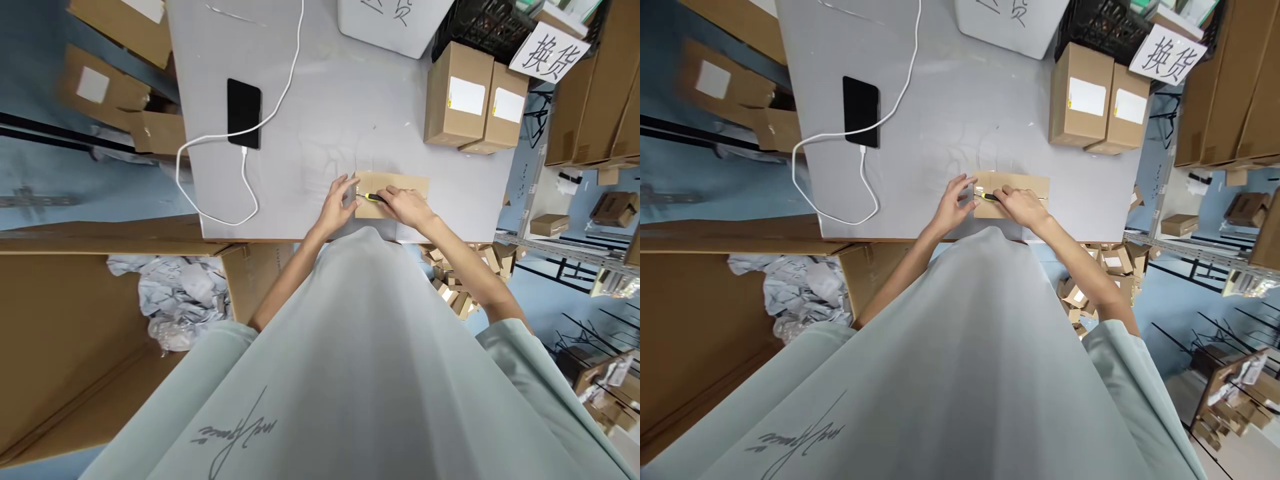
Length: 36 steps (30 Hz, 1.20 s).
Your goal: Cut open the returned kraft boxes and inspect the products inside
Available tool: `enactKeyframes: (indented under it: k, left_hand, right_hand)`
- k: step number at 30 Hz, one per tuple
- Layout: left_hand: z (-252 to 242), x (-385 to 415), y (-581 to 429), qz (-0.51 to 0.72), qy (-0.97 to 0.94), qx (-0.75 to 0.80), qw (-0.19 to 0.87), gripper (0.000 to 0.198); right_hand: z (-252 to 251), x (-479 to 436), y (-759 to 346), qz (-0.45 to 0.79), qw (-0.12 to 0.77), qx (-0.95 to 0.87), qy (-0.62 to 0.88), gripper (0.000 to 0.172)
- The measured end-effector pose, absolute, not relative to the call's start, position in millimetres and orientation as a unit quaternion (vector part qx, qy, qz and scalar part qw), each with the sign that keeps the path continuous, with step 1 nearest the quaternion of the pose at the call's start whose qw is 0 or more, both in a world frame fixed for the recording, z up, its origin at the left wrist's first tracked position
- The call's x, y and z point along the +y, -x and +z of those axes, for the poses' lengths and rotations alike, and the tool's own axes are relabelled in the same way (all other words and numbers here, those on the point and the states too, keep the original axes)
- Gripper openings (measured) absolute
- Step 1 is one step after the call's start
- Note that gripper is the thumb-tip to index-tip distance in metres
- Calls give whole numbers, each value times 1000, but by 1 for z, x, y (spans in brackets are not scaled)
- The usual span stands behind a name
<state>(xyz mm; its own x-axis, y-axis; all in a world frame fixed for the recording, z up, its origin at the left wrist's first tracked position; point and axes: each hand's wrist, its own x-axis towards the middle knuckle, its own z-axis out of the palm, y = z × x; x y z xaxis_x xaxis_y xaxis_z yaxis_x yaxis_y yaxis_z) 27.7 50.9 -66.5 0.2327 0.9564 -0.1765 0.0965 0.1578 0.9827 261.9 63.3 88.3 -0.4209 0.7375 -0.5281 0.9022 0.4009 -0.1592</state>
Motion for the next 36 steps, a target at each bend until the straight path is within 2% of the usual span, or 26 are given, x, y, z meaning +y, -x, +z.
enactKeyframes:
  k: [6, 22, 30, 36]
  left_hand:
    - [-72, 55, -23, 355, -552, 467, 593, 68]
    - [-86, 57, -21, 325, -631, 445, 546, 63]
    - [-82, 58, -21, 317, -638, 450, 538, 64]
    - [-80, 57, -18, 306, -640, 461, 533, 65]
  right_hand:
    - [95, 65, -253, -193, 219, 815, -501, 54]
    - [131, 74, -222, -149, 320, 793, -496, 45]
    - [128, 83, -215, -135, 326, 808, -471, 49]
    - [120, 86, -257, -125, 331, 805, -476, 49]
